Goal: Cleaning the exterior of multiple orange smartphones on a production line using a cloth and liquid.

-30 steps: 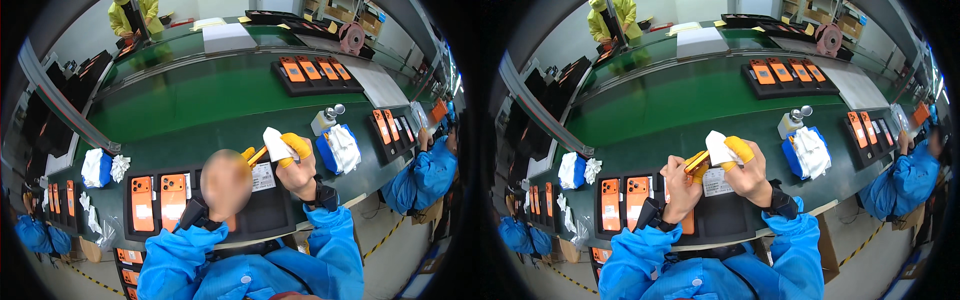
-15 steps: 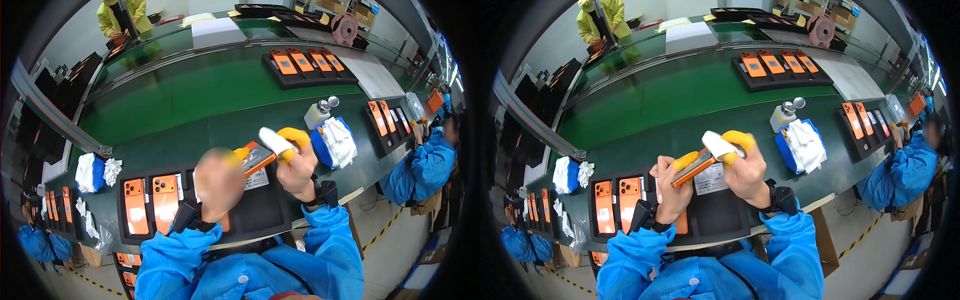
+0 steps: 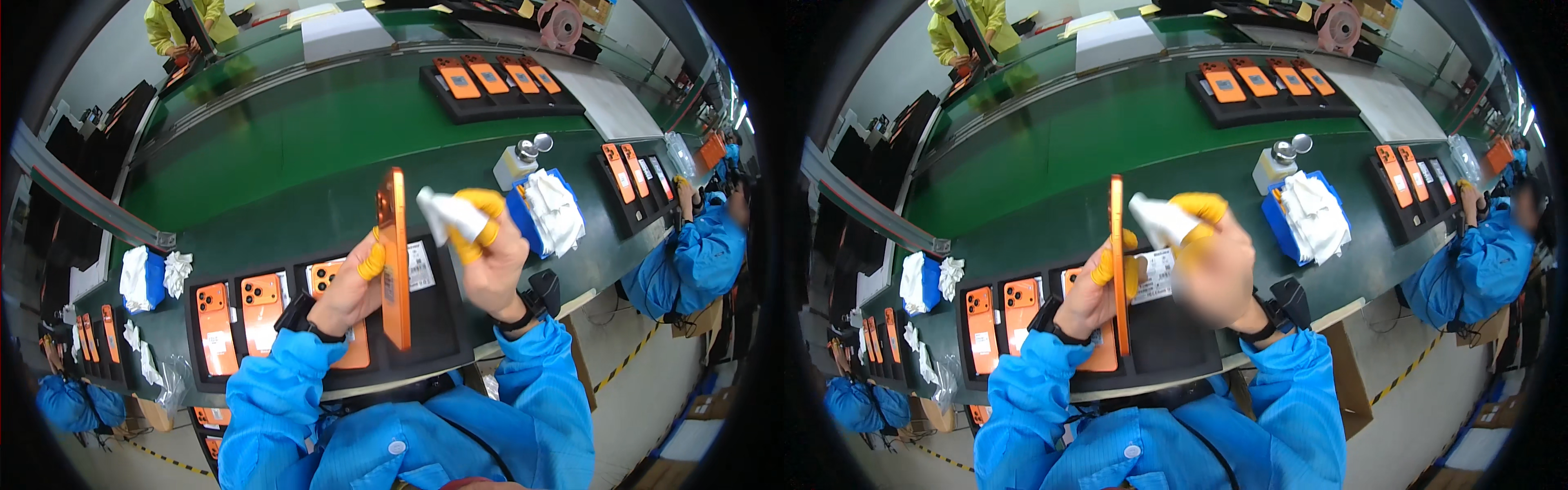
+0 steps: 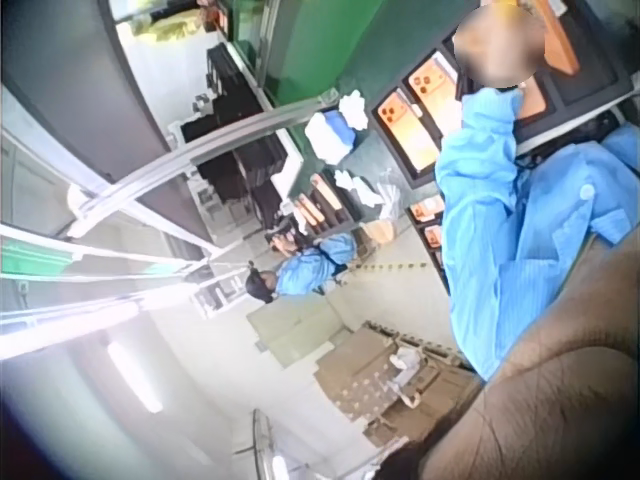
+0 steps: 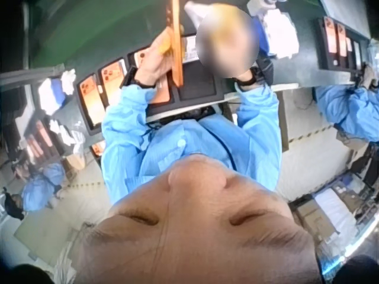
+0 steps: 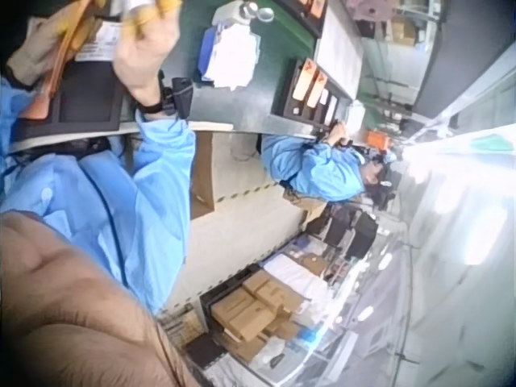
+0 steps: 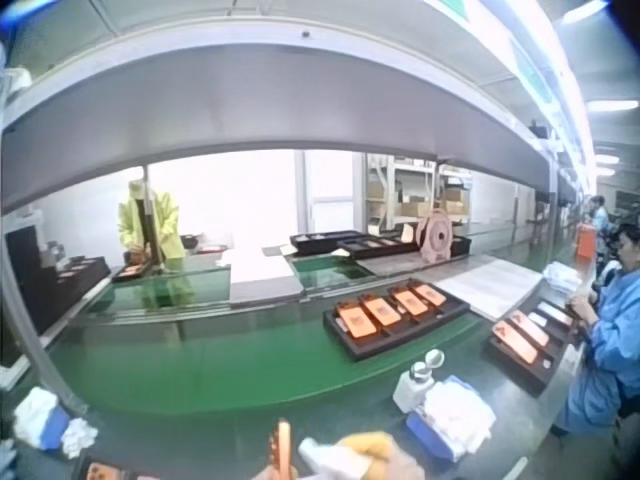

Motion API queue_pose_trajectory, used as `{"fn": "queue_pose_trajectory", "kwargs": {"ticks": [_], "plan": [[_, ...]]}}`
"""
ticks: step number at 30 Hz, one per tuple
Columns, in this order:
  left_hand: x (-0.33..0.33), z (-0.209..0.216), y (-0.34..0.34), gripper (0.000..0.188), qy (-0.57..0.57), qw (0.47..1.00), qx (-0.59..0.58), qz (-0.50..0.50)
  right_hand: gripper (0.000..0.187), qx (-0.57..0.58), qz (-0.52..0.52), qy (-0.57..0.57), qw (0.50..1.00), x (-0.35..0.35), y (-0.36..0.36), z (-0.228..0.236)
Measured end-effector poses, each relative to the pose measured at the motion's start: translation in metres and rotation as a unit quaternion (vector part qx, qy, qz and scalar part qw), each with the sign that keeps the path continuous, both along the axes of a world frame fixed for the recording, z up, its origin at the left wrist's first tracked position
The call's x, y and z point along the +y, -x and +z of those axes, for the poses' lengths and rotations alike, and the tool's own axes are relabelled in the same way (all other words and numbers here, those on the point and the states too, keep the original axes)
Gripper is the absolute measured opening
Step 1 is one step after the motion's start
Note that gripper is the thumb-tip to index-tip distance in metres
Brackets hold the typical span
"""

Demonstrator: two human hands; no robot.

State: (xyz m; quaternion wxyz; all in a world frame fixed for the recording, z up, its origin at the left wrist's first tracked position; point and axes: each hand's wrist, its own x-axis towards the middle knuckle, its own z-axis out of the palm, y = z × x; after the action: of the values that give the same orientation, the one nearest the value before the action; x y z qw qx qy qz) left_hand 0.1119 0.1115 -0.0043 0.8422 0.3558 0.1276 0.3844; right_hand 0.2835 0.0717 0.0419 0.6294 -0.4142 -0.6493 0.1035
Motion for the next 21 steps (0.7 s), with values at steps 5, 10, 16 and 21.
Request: {"fn": "queue_pose_trajectory", "kwargs": {"ticks": [5,10,16,21], "plan": [[0.005,-0.011,0.006,0.041,0.043,0.998,-0.019,-0.039,0.029,0.017,-0.056,-0.063,0.996,0.017,-0.006,-0.012],[-0.004,-0.009,0.001,0.045,0.109,0.994,0.016,-0.014,0.037,-0.061,-0.092,-0.121,0.986,0.021,-0.004,-0.017],[-0.003,-0.017,0.004,0.054,0.091,0.994,0.007,-0.06,0.044,-0.123,-0.106,-0.147,0.976,0.027,-0.006,-0.024],[0.003,-0.018,-0.004,0.048,0.129,0.991,-0.016,-0.031,0.046,-0.188,-0.102,-0.191,0.958,0.026,0.001,-0.027]]}}
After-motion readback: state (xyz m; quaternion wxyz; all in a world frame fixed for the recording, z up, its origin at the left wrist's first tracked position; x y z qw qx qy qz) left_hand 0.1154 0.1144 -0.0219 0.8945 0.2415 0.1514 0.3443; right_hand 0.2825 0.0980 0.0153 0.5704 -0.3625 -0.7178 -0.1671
